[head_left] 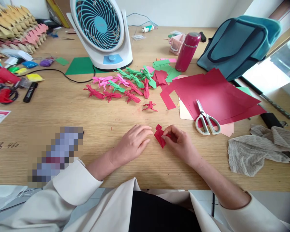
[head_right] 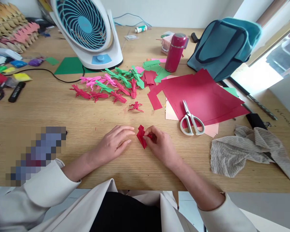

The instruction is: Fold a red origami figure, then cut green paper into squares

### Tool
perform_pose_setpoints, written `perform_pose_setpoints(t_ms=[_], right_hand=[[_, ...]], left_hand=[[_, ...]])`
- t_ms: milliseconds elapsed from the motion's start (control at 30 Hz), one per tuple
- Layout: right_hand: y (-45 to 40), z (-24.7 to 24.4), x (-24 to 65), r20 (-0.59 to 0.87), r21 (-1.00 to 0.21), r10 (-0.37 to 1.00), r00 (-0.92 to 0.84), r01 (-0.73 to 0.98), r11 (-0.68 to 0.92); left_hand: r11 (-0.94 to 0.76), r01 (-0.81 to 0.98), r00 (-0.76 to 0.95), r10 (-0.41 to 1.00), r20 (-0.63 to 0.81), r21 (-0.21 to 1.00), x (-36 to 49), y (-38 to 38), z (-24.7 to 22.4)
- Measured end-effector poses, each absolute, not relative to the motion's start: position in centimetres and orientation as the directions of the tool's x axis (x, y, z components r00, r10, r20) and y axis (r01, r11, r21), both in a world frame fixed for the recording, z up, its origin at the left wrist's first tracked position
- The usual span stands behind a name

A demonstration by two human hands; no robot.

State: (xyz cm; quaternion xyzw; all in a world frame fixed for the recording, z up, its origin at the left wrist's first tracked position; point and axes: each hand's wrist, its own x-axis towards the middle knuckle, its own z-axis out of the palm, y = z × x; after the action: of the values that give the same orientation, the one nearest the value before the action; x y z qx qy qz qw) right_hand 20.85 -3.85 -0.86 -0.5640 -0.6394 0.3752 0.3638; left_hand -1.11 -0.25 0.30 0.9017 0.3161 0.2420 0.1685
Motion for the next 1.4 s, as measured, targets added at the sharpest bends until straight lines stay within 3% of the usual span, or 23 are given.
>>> perform_pose_setpoints(t_ms=[100, 200, 300, 467, 600, 800, 967, 1133, 1400], right_hand=[[-3.8, -1.3, 20.9, 0.062, -0.956, 0.997, -0.053, 0.284, 0.075], [-3.9, -1.3, 20.9, 0.104, -0.965, 0.994, -0.03, 0.238, 0.108], [-4.1, -0.6, 20.9, 0.152, -0.945, 0.987, -0.056, 0.284, 0.161], [-4.5, 0.3, 21.4, 0.237, -0.889, 0.953, -0.188, 0.353, 0.291], [-4.3, 0.0, 22.0, 0.357, -0.788, 0.895, -0.267, 0.428, 0.442], [-4.3, -0.6, 22.2, 0.515, -0.385, 0.76, -0.398, 0.684, 0.619], [-4.4, -0.5, 22.2, 0.511, -0.123, 0.648, -0.565, 0.698, 0.705], [-4.1, -0.5, 22.2, 0.454, -0.079, 0.618, -0.642, 0.662, 0.746], [-4.0, -0.8, 22.0, 0.406, -0.147, 0.642, -0.65, 0.647, 0.748]], left_hand=[[-0.487, 0.46, 0.495, 0.835, 0.241, 0.742, 0.2, 0.0, 0.6], [-0.171, 0.323, 0.464, 0.886, 0.001, 0.931, 1.6, 0.2, 0.5], [0.067, 0.17, 0.487, 0.862, -0.143, 0.983, 2.6, 0.4, 0.2], [0.17, 0.038, 0.458, 0.873, -0.169, 0.985, 2.8, 0.9, 0.0], [0.161, 0.058, 0.486, 0.857, -0.168, 0.985, 2.3, 1.6, 0.2], [-0.039, 0.199, 0.516, 0.854, -0.07, 0.979, 2.4, 1.8, -0.1], [-0.133, 0.227, 0.472, 0.881, 0.01, 0.965, 2.8, 1.5, -0.3], [-0.241, 0.331, 0.514, 0.857, 0.039, 0.912, 2.8, 1.4, 0.2], [-0.501, 0.362, 0.653, 0.738, 0.17, 0.786, 3.1, 2.2, -0.1]])
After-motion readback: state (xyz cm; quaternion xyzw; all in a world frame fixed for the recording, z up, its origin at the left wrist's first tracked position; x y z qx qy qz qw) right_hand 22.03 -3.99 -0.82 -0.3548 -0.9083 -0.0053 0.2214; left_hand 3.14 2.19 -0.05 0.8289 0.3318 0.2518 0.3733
